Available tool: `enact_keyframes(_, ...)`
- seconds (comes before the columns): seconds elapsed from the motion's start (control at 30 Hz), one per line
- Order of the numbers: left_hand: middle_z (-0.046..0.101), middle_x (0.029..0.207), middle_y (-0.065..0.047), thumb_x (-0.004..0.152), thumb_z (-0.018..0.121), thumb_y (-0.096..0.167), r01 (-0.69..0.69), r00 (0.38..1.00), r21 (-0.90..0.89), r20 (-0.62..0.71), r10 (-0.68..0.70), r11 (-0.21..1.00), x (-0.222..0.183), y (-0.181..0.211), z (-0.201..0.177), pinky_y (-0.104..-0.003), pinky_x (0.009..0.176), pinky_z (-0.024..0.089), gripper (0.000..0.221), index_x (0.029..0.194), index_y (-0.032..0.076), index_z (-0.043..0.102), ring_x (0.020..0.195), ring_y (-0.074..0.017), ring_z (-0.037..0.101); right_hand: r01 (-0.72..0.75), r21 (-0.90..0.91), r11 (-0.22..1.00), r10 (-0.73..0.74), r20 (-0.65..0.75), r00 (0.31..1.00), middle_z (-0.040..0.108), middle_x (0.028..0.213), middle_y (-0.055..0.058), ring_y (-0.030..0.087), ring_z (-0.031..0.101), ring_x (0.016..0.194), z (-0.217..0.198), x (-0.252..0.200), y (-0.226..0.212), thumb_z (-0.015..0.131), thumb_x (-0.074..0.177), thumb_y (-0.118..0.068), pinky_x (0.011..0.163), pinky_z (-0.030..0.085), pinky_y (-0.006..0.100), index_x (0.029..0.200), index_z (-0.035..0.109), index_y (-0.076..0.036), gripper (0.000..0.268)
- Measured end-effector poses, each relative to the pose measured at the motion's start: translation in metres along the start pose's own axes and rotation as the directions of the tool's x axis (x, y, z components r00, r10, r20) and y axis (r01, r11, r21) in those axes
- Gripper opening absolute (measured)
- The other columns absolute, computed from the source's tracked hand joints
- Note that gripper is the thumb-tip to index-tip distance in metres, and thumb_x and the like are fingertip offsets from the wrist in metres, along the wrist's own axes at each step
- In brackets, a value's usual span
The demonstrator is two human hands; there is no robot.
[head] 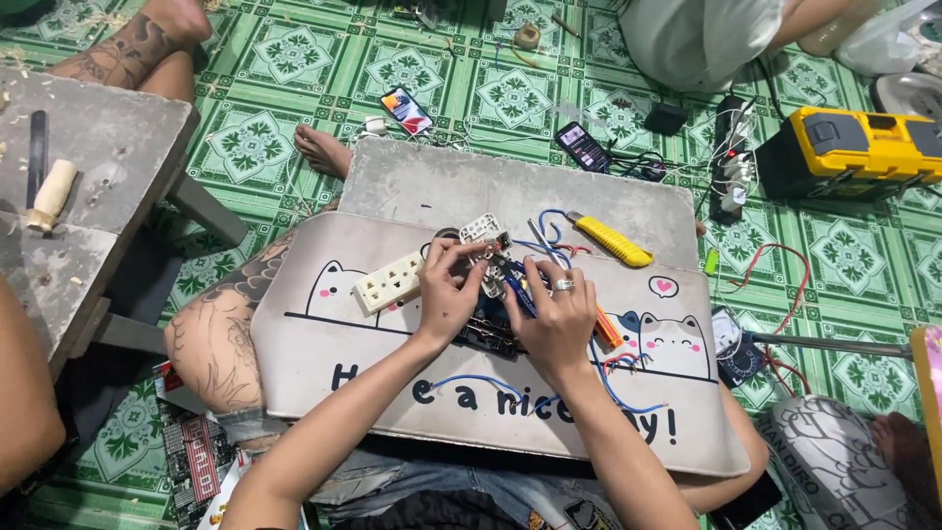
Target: Wiring and assembling an electrical socket and switch component using a screwdriver, pliers, and a utility knife.
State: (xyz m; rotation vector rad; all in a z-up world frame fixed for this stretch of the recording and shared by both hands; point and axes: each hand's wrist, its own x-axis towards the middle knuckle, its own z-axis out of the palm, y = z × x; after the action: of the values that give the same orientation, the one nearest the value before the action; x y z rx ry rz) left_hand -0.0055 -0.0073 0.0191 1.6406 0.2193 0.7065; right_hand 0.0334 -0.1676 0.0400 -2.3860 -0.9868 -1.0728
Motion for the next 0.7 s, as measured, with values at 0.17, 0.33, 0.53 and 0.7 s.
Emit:
enact_keyframes(0.17, 0.053, 0.099, -0.007, 0.092, 0.071, 0.005, 0.005, 1.000, 0.015, -0.001, -0.005, 1.000, 0.000, -0.001, -0.001, -0.023, 0.053, 0.059, 0.018, 0.110, 0.008, 0.074, 0.083, -0.0171, 0.068, -0.009, 0.022, 1.000, 0.009, 0.019, 1.000, 0.068, 0.095, 0.007, 0.021, 0.061, 0.079, 0.003, -0.002, 0.001, 0.079, 0.087, -0.035, 0.062, 0.044, 0.034, 0.110, 0.080, -0.010, 0.034)
enact_keyframes(0.33, 0.054, 0.098, -0.006, 0.090, 0.072, 0.005, 0.002, 1.000, 0.038, 0.002, -0.002, 0.999, 0.001, -0.001, -0.001, -0.022, 0.050, 0.058, 0.019, 0.109, 0.009, 0.074, 0.085, -0.0191, 0.069, 0.011, 0.022, 1.000, -0.011, 0.022, 1.000, 0.069, 0.094, 0.007, 0.020, 0.062, 0.078, -0.001, 0.002, 0.001, 0.080, 0.087, -0.033, 0.060, 0.045, 0.032, 0.108, 0.080, -0.010, 0.031)
enact_keyframes(0.53, 0.055, 0.098, -0.007, 0.091, 0.071, 0.003, 0.005, 1.000, 0.044, -0.003, -0.005, 0.999, 0.003, 0.002, -0.003, -0.024, 0.049, 0.059, 0.019, 0.109, 0.009, 0.074, 0.086, -0.0211, 0.071, 0.067, 0.011, 0.998, -0.067, 0.000, 0.998, 0.069, 0.094, 0.007, 0.021, 0.061, 0.078, -0.002, 0.006, 0.004, 0.080, 0.087, -0.033, 0.058, 0.046, 0.032, 0.108, 0.079, -0.010, 0.030)
enact_keyframes(0.7, 0.060, 0.094, -0.009, 0.086, 0.074, 0.002, -0.009, 1.000, 0.105, 0.003, 0.009, 0.994, 0.008, -0.004, -0.007, -0.028, 0.056, 0.063, 0.020, 0.104, 0.010, 0.078, 0.079, -0.0223, 0.073, 0.307, -0.134, 0.942, -0.323, -0.118, 0.939, 0.068, 0.096, 0.007, 0.022, 0.056, 0.071, 0.000, 0.009, 0.011, 0.079, 0.088, -0.030, 0.057, 0.042, 0.032, 0.106, 0.077, -0.010, 0.027)
